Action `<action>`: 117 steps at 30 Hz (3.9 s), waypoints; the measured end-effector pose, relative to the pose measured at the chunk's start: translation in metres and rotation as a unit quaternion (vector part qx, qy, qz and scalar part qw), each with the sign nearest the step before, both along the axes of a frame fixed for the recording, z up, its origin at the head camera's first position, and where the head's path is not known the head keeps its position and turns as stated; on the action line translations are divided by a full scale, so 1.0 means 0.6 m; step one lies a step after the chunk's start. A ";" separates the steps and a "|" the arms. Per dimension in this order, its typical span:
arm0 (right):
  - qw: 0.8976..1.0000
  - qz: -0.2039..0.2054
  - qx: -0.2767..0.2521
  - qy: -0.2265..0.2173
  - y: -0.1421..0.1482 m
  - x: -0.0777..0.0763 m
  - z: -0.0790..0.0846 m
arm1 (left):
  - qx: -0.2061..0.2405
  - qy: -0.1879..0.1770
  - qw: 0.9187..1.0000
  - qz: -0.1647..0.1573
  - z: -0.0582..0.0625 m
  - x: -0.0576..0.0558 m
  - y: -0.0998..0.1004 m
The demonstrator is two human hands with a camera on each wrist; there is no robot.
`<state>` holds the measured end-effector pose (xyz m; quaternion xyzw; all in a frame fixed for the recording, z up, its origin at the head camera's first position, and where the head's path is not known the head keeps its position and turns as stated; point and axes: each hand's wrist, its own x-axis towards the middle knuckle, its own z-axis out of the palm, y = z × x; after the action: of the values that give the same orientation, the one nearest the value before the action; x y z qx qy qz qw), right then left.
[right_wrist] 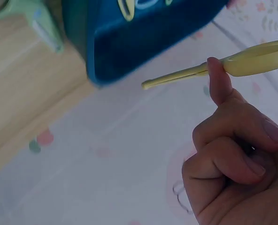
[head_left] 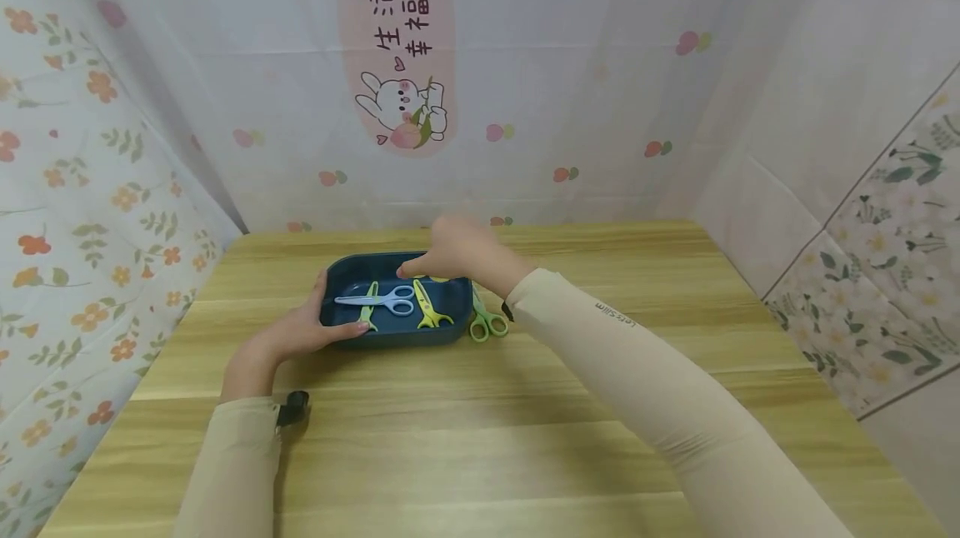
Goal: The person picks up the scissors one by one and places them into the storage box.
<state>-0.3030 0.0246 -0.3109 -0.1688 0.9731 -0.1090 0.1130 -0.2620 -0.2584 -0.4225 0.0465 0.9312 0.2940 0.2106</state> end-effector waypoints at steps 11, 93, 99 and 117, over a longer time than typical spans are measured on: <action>0.997 -0.029 0.053 -0.046 -0.023 -0.002 -0.066 | -0.005 0.006 1.000 -0.005 -0.001 0.001 -0.002; 0.999 -0.032 0.035 -0.011 0.124 -0.049 -0.056 | -0.009 0.008 1.000 -0.009 0.000 0.000 0.002; 0.995 -0.015 0.070 -0.062 0.138 -0.039 -0.084 | -0.013 0.011 1.000 -0.013 0.001 0.002 -0.001; 0.999 0.028 0.015 -0.036 0.113 0.028 -0.169 | -0.005 0.009 1.000 -0.012 0.004 0.002 -0.002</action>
<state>-0.2860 0.0921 -0.4123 -0.1905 0.9647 -0.0974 0.1536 -0.2607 -0.2596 -0.4200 0.0593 0.9339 0.2861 0.2063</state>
